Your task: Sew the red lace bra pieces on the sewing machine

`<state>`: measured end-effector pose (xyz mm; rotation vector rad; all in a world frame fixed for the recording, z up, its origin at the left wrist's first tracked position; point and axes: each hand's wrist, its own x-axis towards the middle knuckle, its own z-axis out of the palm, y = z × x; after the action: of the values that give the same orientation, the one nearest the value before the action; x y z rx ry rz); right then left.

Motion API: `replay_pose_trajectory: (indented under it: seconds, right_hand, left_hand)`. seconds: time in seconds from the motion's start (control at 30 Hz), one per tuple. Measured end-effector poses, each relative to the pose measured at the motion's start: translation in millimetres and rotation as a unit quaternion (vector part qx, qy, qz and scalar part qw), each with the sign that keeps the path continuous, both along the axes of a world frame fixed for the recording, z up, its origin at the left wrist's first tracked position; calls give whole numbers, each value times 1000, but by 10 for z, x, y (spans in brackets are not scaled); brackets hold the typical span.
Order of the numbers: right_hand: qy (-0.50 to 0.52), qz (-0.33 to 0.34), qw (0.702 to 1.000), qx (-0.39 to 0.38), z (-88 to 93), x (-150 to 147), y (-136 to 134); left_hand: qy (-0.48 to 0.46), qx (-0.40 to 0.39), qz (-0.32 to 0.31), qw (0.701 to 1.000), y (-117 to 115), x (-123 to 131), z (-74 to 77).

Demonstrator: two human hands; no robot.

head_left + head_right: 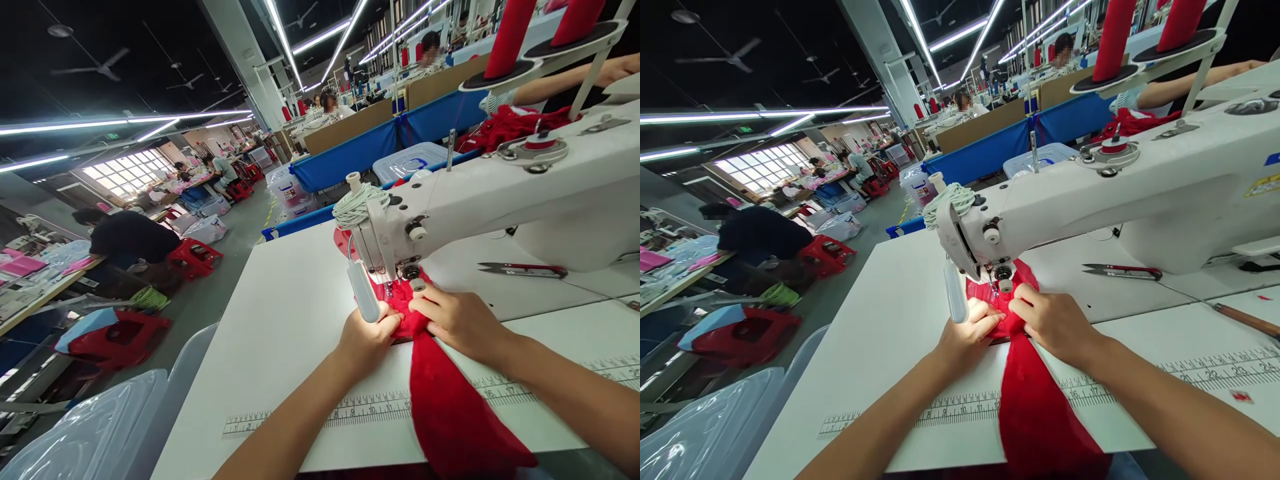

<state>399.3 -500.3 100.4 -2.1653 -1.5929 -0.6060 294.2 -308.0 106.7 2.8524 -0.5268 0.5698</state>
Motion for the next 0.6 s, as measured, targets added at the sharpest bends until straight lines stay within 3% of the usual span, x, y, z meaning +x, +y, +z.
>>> replay_pose_trajectory:
  seconds: [0.17, 0.33, 0.6]
  right_hand:
    - [-34, 17, 999, 13, 52, 25, -5]
    - [1, 102, 995, -1, 107, 62, -18]
    - [-30, 76, 997, -7, 35, 80, -4]
  left_hand:
    - [9, 10, -5, 1000, -51, -112, 133]
    - [77, 50, -12, 996, -54, -199, 325]
    - [49, 121, 24, 991, -63, -221, 315]
